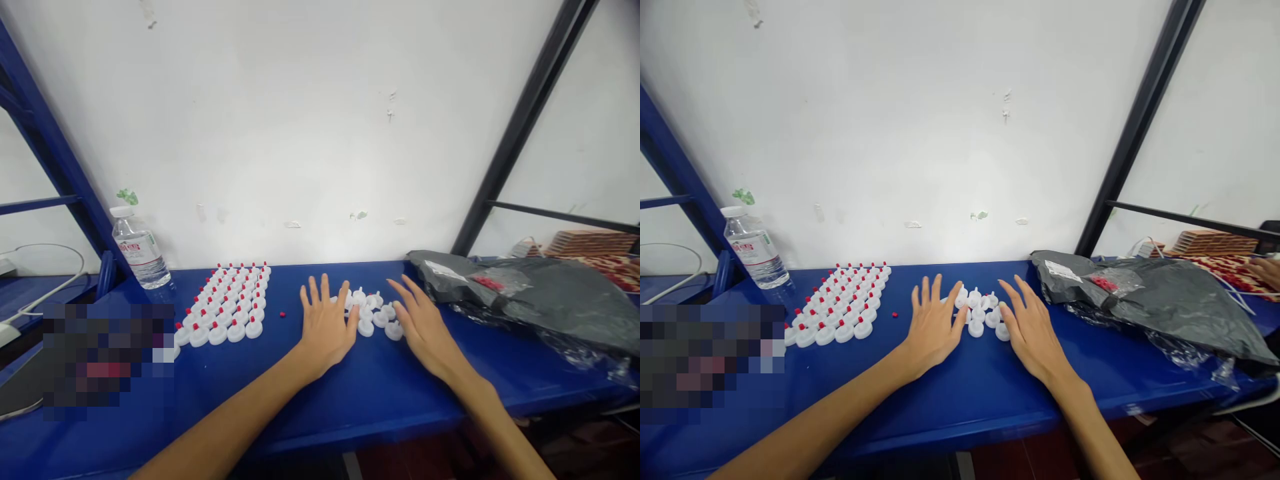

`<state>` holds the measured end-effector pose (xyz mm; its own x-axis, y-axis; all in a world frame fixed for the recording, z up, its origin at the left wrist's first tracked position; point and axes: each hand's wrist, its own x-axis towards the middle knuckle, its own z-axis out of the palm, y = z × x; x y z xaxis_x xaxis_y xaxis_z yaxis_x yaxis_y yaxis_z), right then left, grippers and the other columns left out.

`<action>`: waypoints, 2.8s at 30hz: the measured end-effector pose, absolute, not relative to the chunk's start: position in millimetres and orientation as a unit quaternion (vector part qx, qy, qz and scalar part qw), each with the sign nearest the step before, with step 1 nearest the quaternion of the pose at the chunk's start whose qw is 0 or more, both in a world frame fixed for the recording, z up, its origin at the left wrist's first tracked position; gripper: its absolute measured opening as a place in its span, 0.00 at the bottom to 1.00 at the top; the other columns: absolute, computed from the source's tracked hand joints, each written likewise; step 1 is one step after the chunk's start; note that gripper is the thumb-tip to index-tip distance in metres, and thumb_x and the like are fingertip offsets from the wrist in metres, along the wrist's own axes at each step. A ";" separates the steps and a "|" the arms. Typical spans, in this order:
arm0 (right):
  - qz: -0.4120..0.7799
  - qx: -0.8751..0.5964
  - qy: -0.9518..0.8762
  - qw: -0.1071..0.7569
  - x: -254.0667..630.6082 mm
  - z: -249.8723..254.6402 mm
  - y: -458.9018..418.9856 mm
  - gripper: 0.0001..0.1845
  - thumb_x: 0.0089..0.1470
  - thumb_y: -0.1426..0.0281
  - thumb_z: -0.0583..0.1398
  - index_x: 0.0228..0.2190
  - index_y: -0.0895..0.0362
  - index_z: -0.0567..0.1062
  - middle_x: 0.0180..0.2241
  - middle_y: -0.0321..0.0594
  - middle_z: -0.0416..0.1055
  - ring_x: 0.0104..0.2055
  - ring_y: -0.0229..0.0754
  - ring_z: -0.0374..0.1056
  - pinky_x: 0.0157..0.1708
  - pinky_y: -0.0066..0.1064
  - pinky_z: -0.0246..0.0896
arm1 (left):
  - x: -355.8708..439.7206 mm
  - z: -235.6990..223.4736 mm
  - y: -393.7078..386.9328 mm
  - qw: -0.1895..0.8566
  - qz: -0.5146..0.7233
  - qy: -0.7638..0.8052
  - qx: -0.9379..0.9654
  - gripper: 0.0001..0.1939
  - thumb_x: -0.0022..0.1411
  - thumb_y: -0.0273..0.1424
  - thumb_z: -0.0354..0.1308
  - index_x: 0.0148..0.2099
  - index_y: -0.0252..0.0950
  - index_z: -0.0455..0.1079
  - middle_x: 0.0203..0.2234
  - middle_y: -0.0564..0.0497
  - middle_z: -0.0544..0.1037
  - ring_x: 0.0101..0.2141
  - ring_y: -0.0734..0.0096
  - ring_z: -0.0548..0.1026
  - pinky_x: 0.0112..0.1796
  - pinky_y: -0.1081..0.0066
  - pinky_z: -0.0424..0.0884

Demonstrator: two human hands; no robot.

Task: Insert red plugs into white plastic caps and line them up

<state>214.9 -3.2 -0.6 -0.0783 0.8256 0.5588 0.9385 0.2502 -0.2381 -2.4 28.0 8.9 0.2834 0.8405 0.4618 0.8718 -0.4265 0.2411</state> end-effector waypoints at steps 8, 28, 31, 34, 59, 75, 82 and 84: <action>-0.117 -0.591 -0.735 0.313 212.1 -1.9 -16.0 0.25 0.69 0.59 0.45 0.62 0.51 0.64 0.66 0.47 0.55 0.67 0.53 0.54 0.63 0.51 0.52 | -31.0 -5.7 8.5 -0.017 -0.195 -0.647 -0.737 0.36 0.70 0.49 0.42 0.72 0.36 0.52 0.69 0.29 0.48 0.67 0.25 0.44 0.59 0.32 0.47; -0.141 -0.589 -0.721 0.337 220.6 -8.2 -12.3 0.24 0.68 0.59 0.46 0.59 0.52 0.66 0.62 0.49 0.59 0.65 0.56 0.57 0.61 0.53 0.55 | -156.6 53.4 -34.0 0.145 -0.389 -0.653 -0.634 0.17 0.67 0.36 0.48 0.48 0.37 0.76 0.46 0.41 0.73 0.49 0.51 0.71 0.53 0.52 0.66; -0.155 -0.573 -0.716 0.369 211.4 -5.7 -16.8 0.23 0.67 0.59 0.48 0.57 0.52 0.68 0.60 0.49 0.62 0.63 0.57 0.59 0.61 0.54 0.55 | -208.6 40.6 -41.4 0.170 -0.296 -0.755 -0.560 0.25 0.67 0.39 0.47 0.57 0.32 0.72 0.50 0.34 0.71 0.51 0.42 0.70 0.50 0.49 0.67; -0.150 -0.555 -0.715 0.399 193.5 -3.6 -25.8 0.22 0.67 0.59 0.49 0.56 0.52 0.69 0.57 0.49 0.65 0.59 0.57 0.62 0.60 0.54 0.56 | -237.8 30.1 -44.7 0.109 -0.262 -0.799 -0.530 0.25 0.66 0.41 0.47 0.56 0.31 0.72 0.51 0.35 0.74 0.47 0.45 0.75 0.45 0.53 0.70; -0.040 -0.563 -0.735 0.377 111.2 -22.3 -56.8 0.15 0.60 0.57 0.61 0.44 0.51 0.78 0.44 0.45 0.75 0.44 0.51 0.74 0.40 0.40 0.73 | -62.4 19.5 -24.2 -0.224 -0.374 -0.567 -0.699 0.13 0.67 0.33 0.52 0.46 0.41 0.77 0.35 0.50 0.80 0.36 0.64 0.78 0.41 0.64 0.72; -0.022 -0.591 -0.672 0.445 95.7 -7.9 -70.5 0.12 0.66 0.61 0.54 0.45 0.49 0.74 0.31 0.36 0.69 0.26 0.38 0.67 0.27 0.30 0.63 | -145.2 31.1 -9.2 -0.001 -0.255 -0.729 -0.636 0.11 0.66 0.36 0.54 0.41 0.40 0.77 0.39 0.48 0.76 0.34 0.61 0.75 0.36 0.65 0.66; 0.048 -0.554 -0.728 0.401 73.0 0.6 -64.3 0.11 0.64 0.66 0.55 0.45 0.48 0.74 0.36 0.35 0.72 0.28 0.38 0.71 0.26 0.29 0.62 | -129.8 22.4 -0.8 -0.036 -0.277 -0.690 -0.667 0.17 0.65 0.37 0.55 0.53 0.39 0.74 0.34 0.50 0.80 0.39 0.58 0.77 0.39 0.65 0.66; 0.050 -0.555 -0.734 0.387 66.7 0.5 -61.6 0.11 0.64 0.67 0.55 0.47 0.47 0.74 0.39 0.36 0.73 0.30 0.39 0.72 0.25 0.29 0.62 | -128.4 22.6 1.9 -0.052 -0.272 -0.674 -0.684 0.18 0.66 0.37 0.54 0.55 0.38 0.73 0.34 0.50 0.81 0.38 0.58 0.78 0.40 0.64 0.65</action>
